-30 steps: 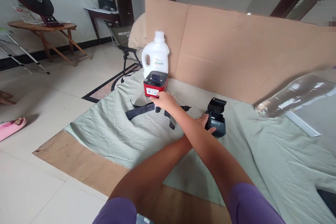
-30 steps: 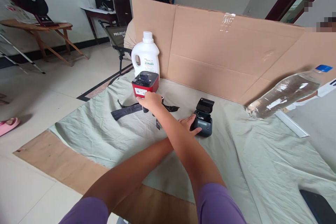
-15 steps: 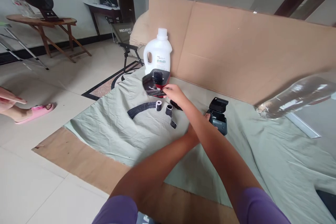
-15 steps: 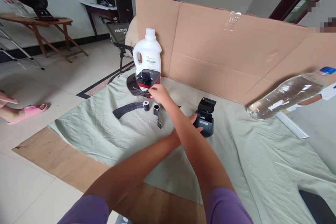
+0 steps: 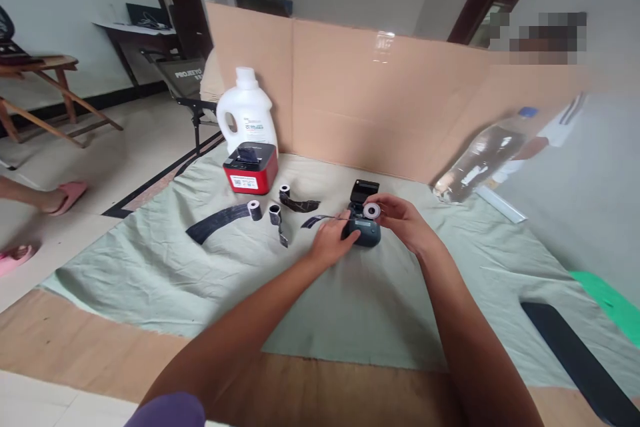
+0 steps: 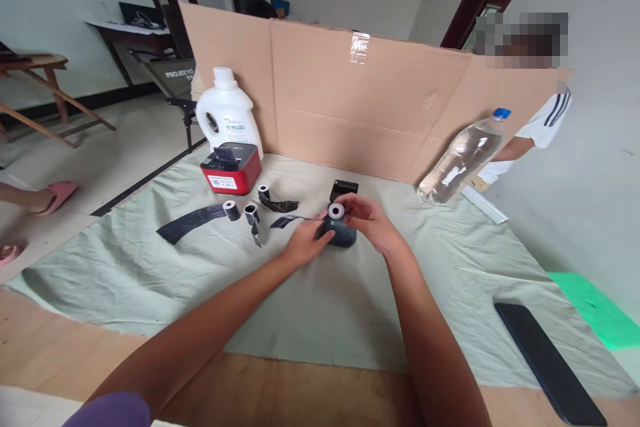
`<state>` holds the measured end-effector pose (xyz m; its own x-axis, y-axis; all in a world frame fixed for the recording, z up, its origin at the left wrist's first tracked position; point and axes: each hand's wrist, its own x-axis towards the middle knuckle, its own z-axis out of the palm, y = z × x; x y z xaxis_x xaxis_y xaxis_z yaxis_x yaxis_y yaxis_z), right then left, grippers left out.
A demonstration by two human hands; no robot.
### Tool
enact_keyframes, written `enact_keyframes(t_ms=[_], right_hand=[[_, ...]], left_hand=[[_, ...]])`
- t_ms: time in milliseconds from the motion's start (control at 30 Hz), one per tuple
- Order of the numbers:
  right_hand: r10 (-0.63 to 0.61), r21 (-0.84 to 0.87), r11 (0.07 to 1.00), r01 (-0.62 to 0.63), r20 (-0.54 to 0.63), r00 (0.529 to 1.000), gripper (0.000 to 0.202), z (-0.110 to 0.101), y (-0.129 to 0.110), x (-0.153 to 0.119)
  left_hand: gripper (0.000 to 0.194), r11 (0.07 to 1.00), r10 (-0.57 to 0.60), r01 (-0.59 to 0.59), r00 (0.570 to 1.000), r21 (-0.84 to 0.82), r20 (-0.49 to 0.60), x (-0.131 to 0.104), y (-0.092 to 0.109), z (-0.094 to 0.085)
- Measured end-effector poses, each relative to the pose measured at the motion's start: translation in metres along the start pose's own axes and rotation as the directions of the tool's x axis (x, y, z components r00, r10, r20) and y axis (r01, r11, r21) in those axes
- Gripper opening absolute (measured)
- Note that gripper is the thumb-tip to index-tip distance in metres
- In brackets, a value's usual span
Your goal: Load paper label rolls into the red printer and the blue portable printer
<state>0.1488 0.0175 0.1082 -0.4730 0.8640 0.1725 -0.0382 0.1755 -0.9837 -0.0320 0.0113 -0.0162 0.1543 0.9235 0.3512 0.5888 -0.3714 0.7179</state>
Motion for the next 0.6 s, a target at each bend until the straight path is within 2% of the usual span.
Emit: enact_keyframes(t_ms=[167, 267, 400, 500, 600], right_hand=[[-0.046, 0.161, 0.985, 0.056, -0.065, 0.997, 0.031, -0.029, 0.002, -0.007], [-0.019, 0.276, 0.961, 0.021, -0.011, 1.000, 0.034, -0.031, 0.013, -0.006], [0.042, 0.261, 0.963, -0.072, 0.116, 0.992, 0.039, -0.016, 0.034, -0.004], [0.051, 0.134, 0.988, -0.073, 0.161, 0.986, 0.035, -0.007, 0.042, -0.002], [0.062, 0.050, 0.996, -0.072, 0.179, 0.982, 0.038, -0.013, 0.039, -0.002]], left_hand=[[0.069, 0.971, 0.010, -0.033, 0.995, -0.235, -0.100, -0.001, 0.002, -0.008], [0.076, 0.964, 0.106, -0.138, 0.983, -0.227, -0.147, -0.001, 0.013, -0.019], [0.063, 0.921, 0.370, -0.386, 0.909, -0.051, -0.190, -0.002, 0.020, -0.023], [0.052, 0.908, 0.406, -0.419, 0.887, -0.011, -0.219, -0.005, 0.016, -0.021], [0.043, 0.910, 0.387, -0.411, 0.890, -0.055, -0.242, -0.007, 0.012, -0.020]])
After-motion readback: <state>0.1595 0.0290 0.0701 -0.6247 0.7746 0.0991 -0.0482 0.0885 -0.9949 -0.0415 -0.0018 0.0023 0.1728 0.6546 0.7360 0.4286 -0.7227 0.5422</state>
